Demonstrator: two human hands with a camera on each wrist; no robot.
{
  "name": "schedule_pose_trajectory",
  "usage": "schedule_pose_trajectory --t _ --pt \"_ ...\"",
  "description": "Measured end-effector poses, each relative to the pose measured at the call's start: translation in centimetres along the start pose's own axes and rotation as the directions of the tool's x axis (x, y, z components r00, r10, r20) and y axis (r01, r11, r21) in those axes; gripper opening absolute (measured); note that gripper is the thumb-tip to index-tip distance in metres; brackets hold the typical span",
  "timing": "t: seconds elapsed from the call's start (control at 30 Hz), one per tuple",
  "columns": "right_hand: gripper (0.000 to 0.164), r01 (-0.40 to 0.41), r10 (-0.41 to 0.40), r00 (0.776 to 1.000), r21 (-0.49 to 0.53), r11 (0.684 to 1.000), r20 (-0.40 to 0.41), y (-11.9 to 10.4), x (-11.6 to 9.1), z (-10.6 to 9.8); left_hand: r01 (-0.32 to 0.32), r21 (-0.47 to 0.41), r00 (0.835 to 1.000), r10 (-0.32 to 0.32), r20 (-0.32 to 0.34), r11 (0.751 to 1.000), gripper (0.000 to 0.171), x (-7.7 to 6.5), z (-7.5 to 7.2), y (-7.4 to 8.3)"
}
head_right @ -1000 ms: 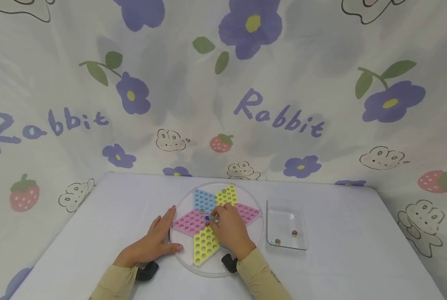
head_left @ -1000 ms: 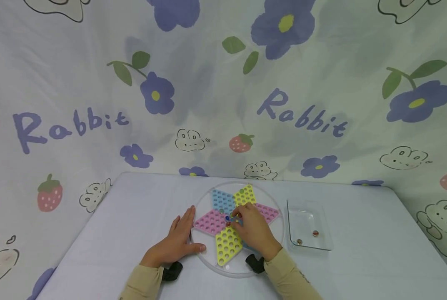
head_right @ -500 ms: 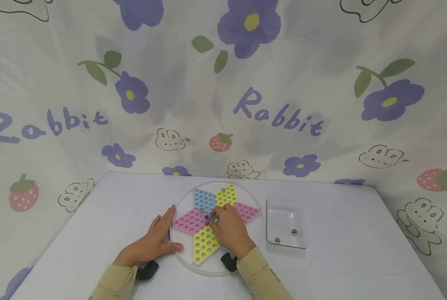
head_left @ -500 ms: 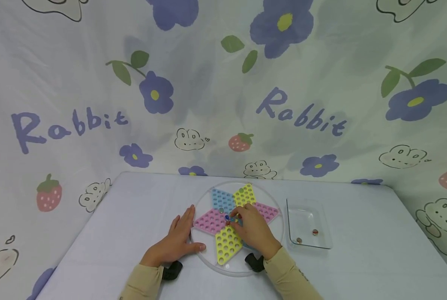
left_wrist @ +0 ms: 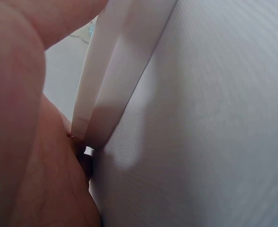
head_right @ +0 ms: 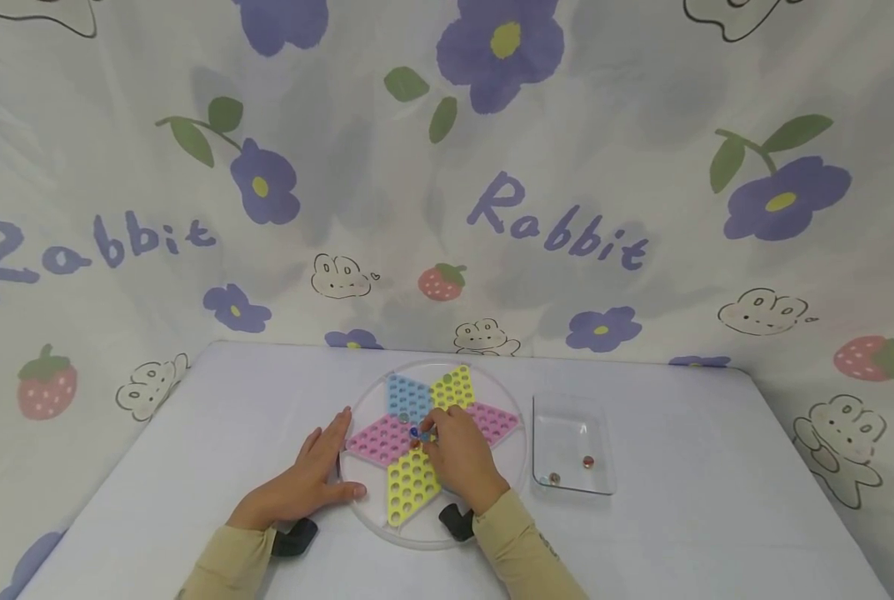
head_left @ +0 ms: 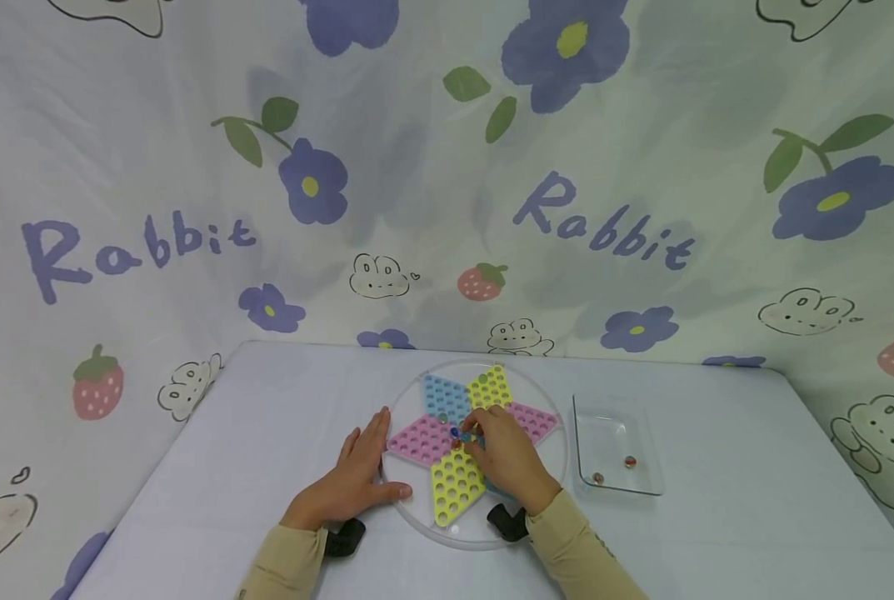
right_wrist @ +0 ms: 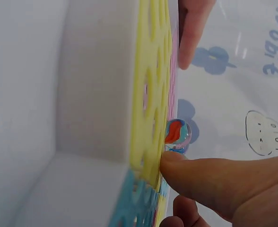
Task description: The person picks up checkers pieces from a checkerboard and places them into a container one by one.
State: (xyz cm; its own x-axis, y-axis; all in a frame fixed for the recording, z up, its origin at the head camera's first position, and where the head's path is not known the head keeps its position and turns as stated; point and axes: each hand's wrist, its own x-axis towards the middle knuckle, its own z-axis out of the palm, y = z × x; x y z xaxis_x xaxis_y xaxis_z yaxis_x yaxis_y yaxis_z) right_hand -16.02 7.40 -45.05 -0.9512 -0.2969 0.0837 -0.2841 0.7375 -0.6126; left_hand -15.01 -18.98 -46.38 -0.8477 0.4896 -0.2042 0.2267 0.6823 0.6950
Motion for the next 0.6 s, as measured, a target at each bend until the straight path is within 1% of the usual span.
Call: schedule_pose_trajectory --t 0.2,0.6 --pt "0.014 -0.030 0.030 0.999 -0.003 1.000 0.010 0.08 0.16 0.16 -0.003 -0.002 1.000 0.003 -0.002 1.000 0.117 0.03 0.02 -0.07" --pt "0.015 -0.016 0.015 1.000 -0.037 0.999 -0.015 0.00 -0.03 0.10 -0.004 -0.001 1.000 0.004 -0.004 1.000 0.117 0.15 0.12 -0.35"
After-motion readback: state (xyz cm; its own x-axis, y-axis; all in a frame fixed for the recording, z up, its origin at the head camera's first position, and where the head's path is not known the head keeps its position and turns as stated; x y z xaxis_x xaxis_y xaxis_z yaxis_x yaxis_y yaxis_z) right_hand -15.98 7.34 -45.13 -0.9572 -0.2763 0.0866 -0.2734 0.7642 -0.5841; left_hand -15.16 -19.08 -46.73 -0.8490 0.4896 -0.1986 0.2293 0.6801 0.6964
